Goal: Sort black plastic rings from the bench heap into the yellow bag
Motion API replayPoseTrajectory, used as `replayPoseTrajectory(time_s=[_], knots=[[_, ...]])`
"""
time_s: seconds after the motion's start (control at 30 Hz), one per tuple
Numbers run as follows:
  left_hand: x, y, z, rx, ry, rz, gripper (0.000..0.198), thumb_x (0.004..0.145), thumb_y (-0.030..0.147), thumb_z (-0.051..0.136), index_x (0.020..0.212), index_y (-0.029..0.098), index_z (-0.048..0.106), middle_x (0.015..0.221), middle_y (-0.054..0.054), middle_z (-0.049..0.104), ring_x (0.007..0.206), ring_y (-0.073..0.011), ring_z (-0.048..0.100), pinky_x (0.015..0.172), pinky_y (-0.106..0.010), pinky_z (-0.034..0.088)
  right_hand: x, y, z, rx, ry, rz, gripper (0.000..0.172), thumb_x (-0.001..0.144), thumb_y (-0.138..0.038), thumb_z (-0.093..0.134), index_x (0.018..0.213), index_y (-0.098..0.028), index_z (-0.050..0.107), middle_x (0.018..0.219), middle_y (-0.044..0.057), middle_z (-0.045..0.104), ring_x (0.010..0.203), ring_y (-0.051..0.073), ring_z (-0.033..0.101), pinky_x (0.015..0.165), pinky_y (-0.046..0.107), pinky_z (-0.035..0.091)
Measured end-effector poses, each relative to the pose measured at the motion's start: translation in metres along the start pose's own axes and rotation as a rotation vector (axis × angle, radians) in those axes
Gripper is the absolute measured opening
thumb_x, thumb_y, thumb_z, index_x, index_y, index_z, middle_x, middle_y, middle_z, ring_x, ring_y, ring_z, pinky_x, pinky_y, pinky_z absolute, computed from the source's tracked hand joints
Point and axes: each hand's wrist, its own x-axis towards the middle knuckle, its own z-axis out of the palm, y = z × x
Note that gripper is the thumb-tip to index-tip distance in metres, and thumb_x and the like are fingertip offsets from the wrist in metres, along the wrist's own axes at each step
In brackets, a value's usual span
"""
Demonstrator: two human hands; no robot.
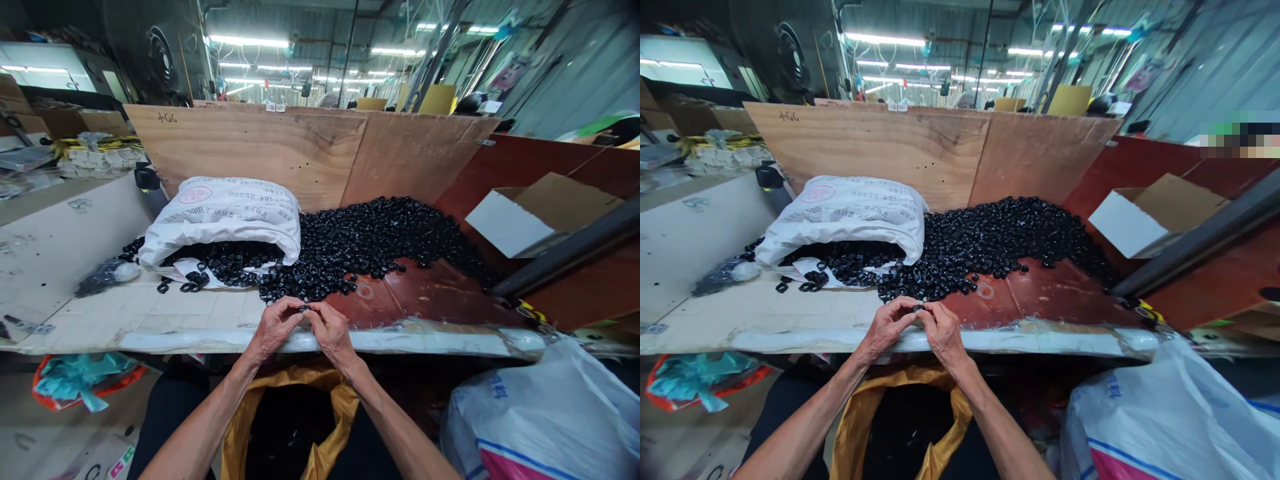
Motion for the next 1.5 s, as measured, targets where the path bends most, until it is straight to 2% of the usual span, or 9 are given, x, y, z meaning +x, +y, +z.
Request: replayPoseTrajectory(time_s=[0.13, 0.3, 0.43, 0.8, 0.93, 1.07, 1.2, 1.33, 1.5], knots=[[0.000, 0.004, 0.000, 0.033, -0.030, 0.013, 0.018, 0.087, 0.029, 0.069, 0.099, 0.017, 0.073, 0.099, -0.008, 0.072, 0.093, -0.0204, 0.067, 0.089, -0.034, 0.054, 0.002, -0.002, 0.005, -0.109, 0.007, 0.021, 0.041, 0.102, -0.039, 0.051, 0.068, -0.020, 0.064, 0.057, 0.000, 0.055, 0.054, 0.014, 0.052, 0.059, 0.025, 0.043], [0.001, 0.001, 0.000, -0.006, 0.006, -0.010, 0.018, 0.087, 0.030, 0.070, 0.099, 0.017, 0.072, 0.100, -0.008, 0.072, 0.095, -0.0200, 0.067, 0.088, -0.032, 0.054, -0.002, -0.011, 0.001, 0.036, -0.001, 0.078, 0.029, 0.097, -0.039, 0.059, 0.111, -0.017, 0.071, 0.089, 0.007, 0.070, 0.069, 0.017, 0.063, 0.065, 0.027, 0.050], [0.000, -0.003, 0.000, 0.022, 0.016, -0.010, 0.017, 0.087, 0.028, 0.069, 0.100, 0.017, 0.072, 0.101, -0.007, 0.072, 0.095, -0.0196, 0.066, 0.087, -0.031, 0.053, -0.004, -0.016, -0.007, -0.008, 0.021, 0.127, 0.029, 0.097, -0.038, 0.057, 0.080, -0.019, 0.072, 0.071, 0.004, 0.065, 0.063, 0.016, 0.058, 0.065, 0.028, 0.049], [-0.001, 0.008, 0.000, -0.007, -0.108, -0.046, 0.020, 0.087, 0.030, 0.069, 0.101, 0.017, 0.072, 0.099, -0.007, 0.071, 0.095, -0.0205, 0.066, 0.089, -0.032, 0.052, -0.016, -0.012, -0.009, 0.052, 0.006, 0.093, 0.019, 0.089, -0.032, 0.064, 0.100, -0.018, 0.071, 0.084, 0.004, 0.068, 0.066, 0.015, 0.060, 0.066, 0.026, 0.050], [-0.017, 0.018, 0.004, -0.031, -0.149, -0.117, 0.023, 0.086, 0.034, 0.070, 0.100, 0.016, 0.072, 0.098, -0.007, 0.072, 0.092, -0.0200, 0.066, 0.087, -0.031, 0.052, -0.023, -0.021, -0.016, 0.008, -0.011, 0.135, 0.027, 0.095, -0.034, 0.057, 0.076, -0.018, 0.068, 0.060, -0.001, 0.059, 0.054, 0.012, 0.053, 0.057, 0.023, 0.044], [-0.041, 0.020, 0.009, -0.171, -0.116, -0.213, 0.027, 0.086, 0.038, 0.072, 0.102, 0.016, 0.071, 0.099, -0.008, 0.074, 0.087, -0.0202, 0.068, 0.081, -0.031, 0.054, -0.034, -0.037, -0.024, 0.089, -0.058, 0.041, 0.017, 0.092, -0.029, 0.057, 0.097, -0.018, 0.070, 0.082, 0.004, 0.069, 0.070, 0.016, 0.062, 0.067, 0.025, 0.049], [-0.060, 0.020, 0.012, -0.167, -0.054, -0.245, 0.029, 0.085, 0.040, 0.073, 0.102, 0.016, 0.071, 0.097, -0.008, 0.074, 0.087, -0.0206, 0.068, 0.080, -0.030, 0.054, -0.047, -0.048, -0.023, 0.075, -0.068, 0.161, 0.022, 0.094, -0.032, 0.057, 0.079, -0.019, 0.067, 0.065, 0.000, 0.061, 0.058, 0.014, 0.054, 0.057, 0.023, 0.043], [-0.072, 0.024, 0.012, -0.196, -0.020, -0.276, 0.031, 0.084, 0.041, 0.074, 0.104, 0.017, 0.070, 0.098, -0.007, 0.074, 0.089, -0.0211, 0.069, 0.084, -0.032, 0.055, -0.055, -0.054, -0.020, 0.141, -0.100, 0.157, 0.017, 0.093, -0.030, 0.058, 0.094, -0.018, 0.069, 0.076, 0.001, 0.065, 0.065, 0.014, 0.058, 0.062, 0.023, 0.044], [-0.080, 0.031, 0.011, -0.185, 0.014, -0.276, 0.032, 0.082, 0.040, 0.076, 0.103, 0.017, 0.070, 0.099, -0.007, 0.073, 0.094, -0.0230, 0.069, 0.088, -0.034, 0.057, -0.060, -0.061, -0.021, 0.174, -0.107, 0.273, 0.019, 0.093, -0.032, 0.058, 0.085, -0.018, 0.068, 0.065, -0.002, 0.059, 0.057, 0.012, 0.053, 0.056, 0.022, 0.040]])
